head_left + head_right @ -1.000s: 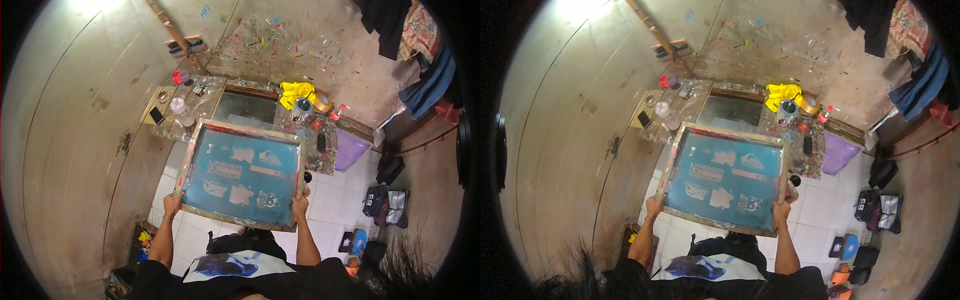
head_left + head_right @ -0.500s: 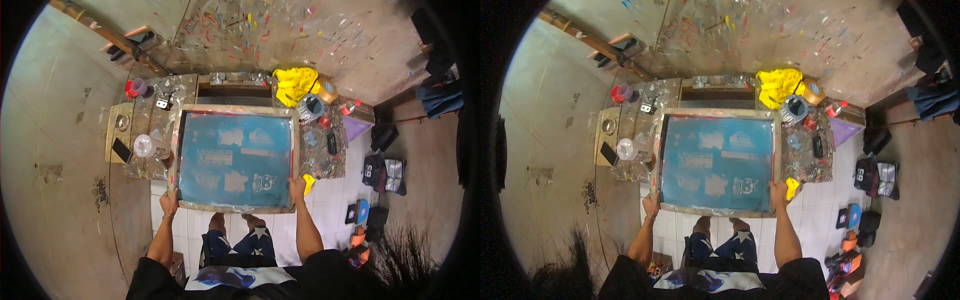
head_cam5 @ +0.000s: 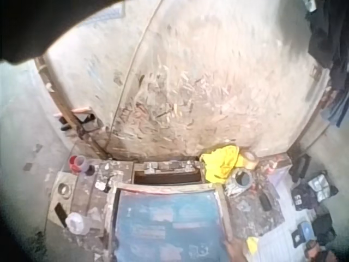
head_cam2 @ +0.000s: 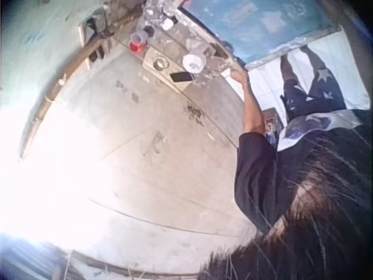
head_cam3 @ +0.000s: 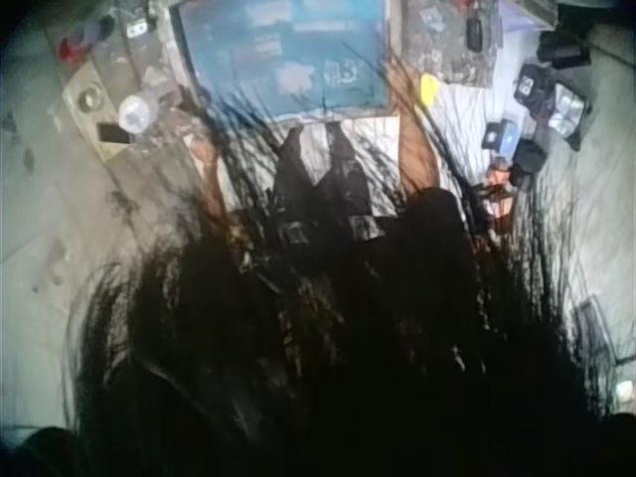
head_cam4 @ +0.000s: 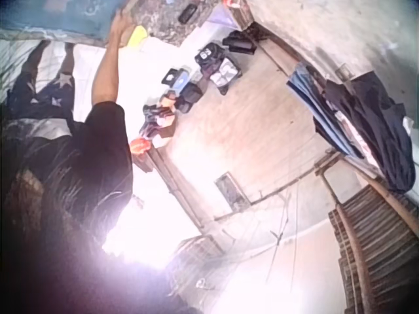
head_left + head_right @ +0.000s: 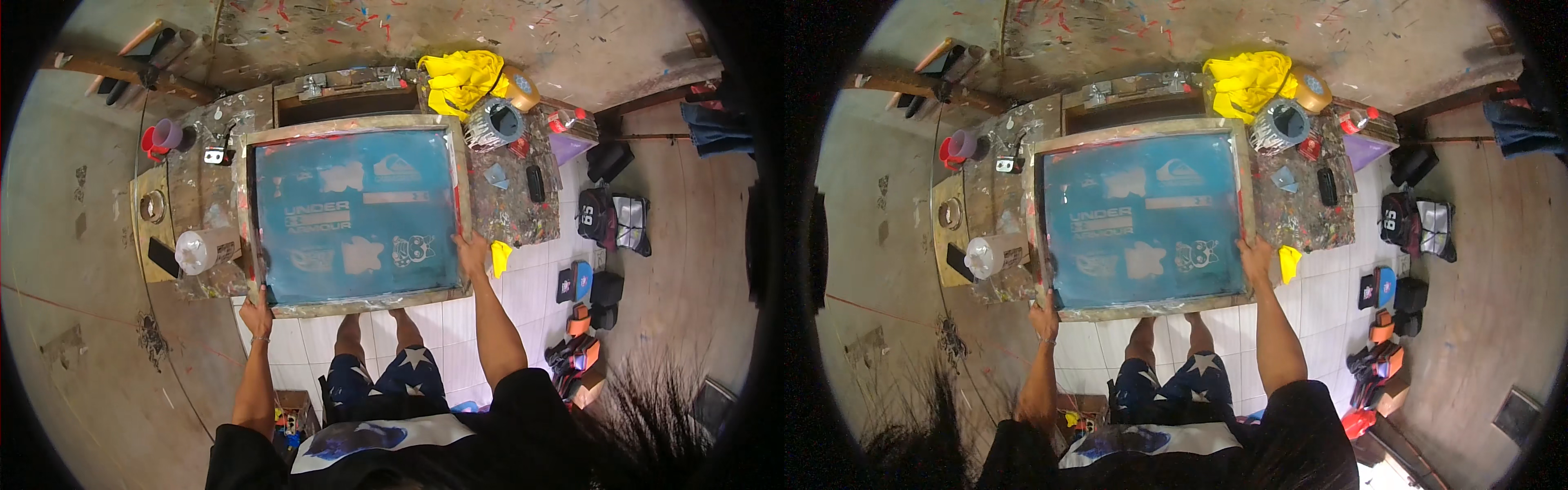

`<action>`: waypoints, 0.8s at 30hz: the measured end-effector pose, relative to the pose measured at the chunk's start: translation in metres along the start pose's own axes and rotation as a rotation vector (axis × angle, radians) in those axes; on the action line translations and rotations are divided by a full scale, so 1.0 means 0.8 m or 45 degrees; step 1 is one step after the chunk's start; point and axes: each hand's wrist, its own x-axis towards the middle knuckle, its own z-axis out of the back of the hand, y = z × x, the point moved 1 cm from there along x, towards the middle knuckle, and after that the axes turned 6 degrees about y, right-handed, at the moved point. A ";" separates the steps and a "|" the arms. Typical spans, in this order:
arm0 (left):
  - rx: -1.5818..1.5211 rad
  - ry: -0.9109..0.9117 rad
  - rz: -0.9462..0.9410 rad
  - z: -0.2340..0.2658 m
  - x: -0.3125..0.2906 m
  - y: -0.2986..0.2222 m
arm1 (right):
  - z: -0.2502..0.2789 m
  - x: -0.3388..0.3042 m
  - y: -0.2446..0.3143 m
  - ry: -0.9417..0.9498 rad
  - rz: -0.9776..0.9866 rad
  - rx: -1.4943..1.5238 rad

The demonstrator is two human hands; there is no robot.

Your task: The person holds a screen-printing frame and dries the emulsion or ink on it using a handheld hair dryer, moving the dryer across the screen and edges.

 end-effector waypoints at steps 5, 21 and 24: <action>-0.044 0.014 0.060 -0.005 0.006 0.014 | -0.006 0.004 0.008 -0.021 0.011 0.044; 0.339 0.053 -0.035 0.026 0.014 0.001 | -0.014 -0.004 -0.003 -0.276 0.232 -0.383; 0.028 -0.103 -0.068 0.040 0.033 -0.026 | -0.017 -0.007 0.002 -0.279 0.281 -0.393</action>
